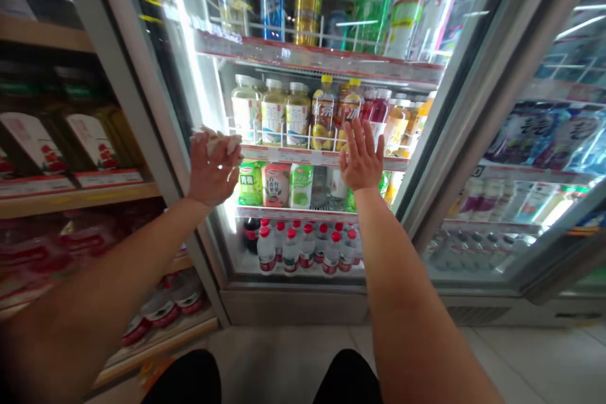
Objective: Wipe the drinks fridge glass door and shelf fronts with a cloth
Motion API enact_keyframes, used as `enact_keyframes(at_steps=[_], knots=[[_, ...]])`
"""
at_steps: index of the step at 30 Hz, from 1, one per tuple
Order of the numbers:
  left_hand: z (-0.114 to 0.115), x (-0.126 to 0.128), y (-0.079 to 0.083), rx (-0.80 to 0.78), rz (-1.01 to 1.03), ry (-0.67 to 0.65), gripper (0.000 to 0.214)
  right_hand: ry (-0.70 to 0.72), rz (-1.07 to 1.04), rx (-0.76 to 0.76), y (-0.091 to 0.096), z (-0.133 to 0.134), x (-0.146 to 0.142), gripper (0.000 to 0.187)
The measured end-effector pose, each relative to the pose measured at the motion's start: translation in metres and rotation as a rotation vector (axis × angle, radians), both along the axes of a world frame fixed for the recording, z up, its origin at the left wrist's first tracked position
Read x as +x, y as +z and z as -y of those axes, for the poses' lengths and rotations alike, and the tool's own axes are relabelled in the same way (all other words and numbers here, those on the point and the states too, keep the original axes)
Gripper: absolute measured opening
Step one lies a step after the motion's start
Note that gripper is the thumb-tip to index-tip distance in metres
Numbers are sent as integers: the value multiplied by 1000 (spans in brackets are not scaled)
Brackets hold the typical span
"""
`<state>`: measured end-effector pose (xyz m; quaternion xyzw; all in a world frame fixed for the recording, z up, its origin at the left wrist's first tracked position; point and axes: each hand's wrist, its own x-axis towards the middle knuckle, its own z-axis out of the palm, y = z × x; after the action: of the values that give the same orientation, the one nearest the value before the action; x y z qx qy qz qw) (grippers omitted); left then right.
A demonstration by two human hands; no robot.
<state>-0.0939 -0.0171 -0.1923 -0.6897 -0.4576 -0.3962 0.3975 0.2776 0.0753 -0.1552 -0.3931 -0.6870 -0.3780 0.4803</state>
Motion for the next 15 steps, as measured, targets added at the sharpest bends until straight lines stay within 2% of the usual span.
enact_keyframes(at_steps=[3,5,7,10,15], knots=[[7,9,-30,-110,-30,6,49,34,-16,-36,-1,-1,2,58],[12,8,-36,-150,-65,7,48,50,-16,-31,-1,-2,3,58],[16,3,-32,-178,-106,2,47,55,-6,-12,-1,-2,3,58],[20,-1,-16,-184,-118,15,48,67,-1,-6,-1,-1,4,58],[14,12,10,-29,-14,101,58,94,-16,-51,0,4,2,59]])
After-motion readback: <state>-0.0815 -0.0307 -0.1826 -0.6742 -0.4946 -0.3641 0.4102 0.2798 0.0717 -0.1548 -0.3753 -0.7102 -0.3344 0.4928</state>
